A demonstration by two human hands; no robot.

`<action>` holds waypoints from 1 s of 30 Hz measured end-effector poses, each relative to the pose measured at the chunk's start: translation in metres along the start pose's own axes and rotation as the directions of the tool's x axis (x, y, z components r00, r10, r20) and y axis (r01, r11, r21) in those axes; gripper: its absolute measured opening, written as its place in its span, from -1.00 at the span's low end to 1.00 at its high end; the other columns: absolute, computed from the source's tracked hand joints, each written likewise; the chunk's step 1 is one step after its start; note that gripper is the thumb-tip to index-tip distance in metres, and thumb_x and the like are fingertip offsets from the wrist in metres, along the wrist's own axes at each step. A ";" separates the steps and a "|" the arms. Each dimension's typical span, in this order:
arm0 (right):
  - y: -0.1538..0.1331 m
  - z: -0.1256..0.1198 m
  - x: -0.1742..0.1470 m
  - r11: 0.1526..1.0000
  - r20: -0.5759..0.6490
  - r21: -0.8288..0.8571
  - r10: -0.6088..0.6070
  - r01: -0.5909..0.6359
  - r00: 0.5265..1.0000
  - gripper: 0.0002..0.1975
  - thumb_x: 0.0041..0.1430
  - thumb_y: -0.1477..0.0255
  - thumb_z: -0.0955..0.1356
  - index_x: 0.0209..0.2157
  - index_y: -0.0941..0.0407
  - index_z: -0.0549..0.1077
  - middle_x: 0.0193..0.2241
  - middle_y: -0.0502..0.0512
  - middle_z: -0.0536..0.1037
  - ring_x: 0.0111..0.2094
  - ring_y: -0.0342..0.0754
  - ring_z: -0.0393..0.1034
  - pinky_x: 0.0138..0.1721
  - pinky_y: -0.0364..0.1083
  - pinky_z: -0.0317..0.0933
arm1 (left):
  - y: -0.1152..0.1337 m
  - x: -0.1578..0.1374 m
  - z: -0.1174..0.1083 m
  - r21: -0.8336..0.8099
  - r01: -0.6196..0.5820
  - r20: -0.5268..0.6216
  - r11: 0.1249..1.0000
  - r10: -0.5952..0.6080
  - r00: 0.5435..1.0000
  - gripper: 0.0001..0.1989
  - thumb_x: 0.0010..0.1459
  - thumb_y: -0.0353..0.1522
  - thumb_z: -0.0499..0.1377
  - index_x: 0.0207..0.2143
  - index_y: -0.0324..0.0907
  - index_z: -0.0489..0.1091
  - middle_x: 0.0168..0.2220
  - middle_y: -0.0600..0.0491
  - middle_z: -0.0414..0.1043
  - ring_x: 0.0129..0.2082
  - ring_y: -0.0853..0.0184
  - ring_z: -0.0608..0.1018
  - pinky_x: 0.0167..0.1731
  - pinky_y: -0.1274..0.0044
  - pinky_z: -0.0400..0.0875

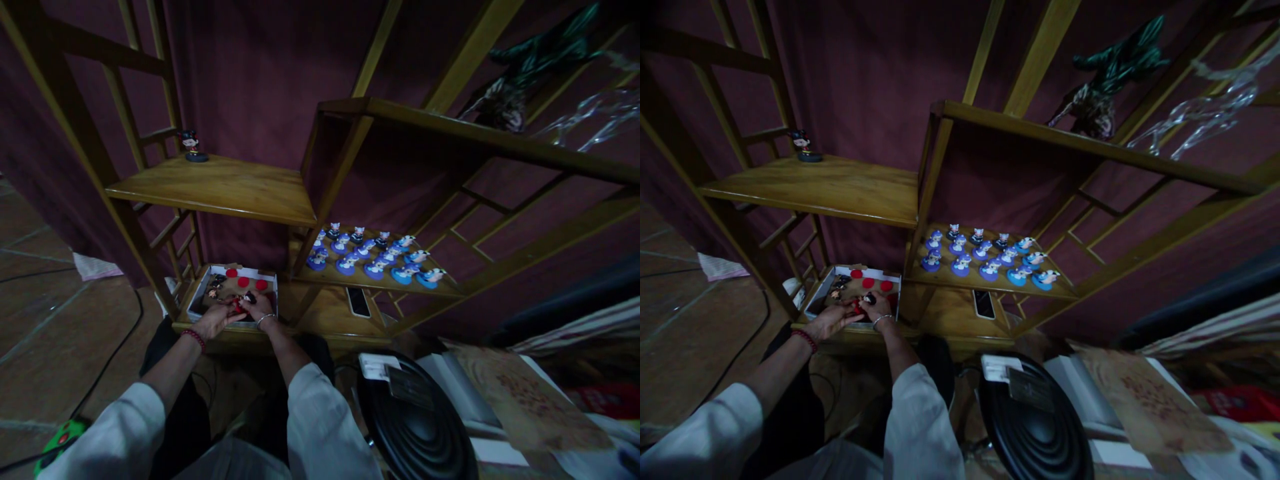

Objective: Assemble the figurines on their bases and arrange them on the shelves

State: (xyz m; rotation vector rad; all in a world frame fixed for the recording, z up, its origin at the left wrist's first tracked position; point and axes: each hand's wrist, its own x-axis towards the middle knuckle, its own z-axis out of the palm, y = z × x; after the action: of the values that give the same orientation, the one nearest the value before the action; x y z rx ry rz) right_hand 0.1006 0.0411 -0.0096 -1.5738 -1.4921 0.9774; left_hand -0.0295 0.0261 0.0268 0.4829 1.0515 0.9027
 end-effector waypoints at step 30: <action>0.001 0.004 -0.004 0.999 -0.008 -0.041 0.027 -0.027 1.000 -0.73 -0.16 0.39 0.36 -0.31 0.09 0.40 -0.40 -0.04 0.50 -0.33 -0.12 0.38 -0.26 -0.14 0.24 | -0.004 0.002 -0.004 0.013 0.015 0.001 1.000 -0.015 1.000 -0.79 -0.01 -0.68 -0.02 -0.42 -0.31 0.32 -0.42 0.00 0.42 -0.41 0.41 0.50 -0.24 0.40 0.45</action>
State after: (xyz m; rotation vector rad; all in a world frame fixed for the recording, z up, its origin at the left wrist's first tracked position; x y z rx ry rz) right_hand 0.0976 0.0376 -0.0118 -1.6285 -1.4980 0.9605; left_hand -0.0309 0.0249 0.0208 0.4856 1.0589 0.8830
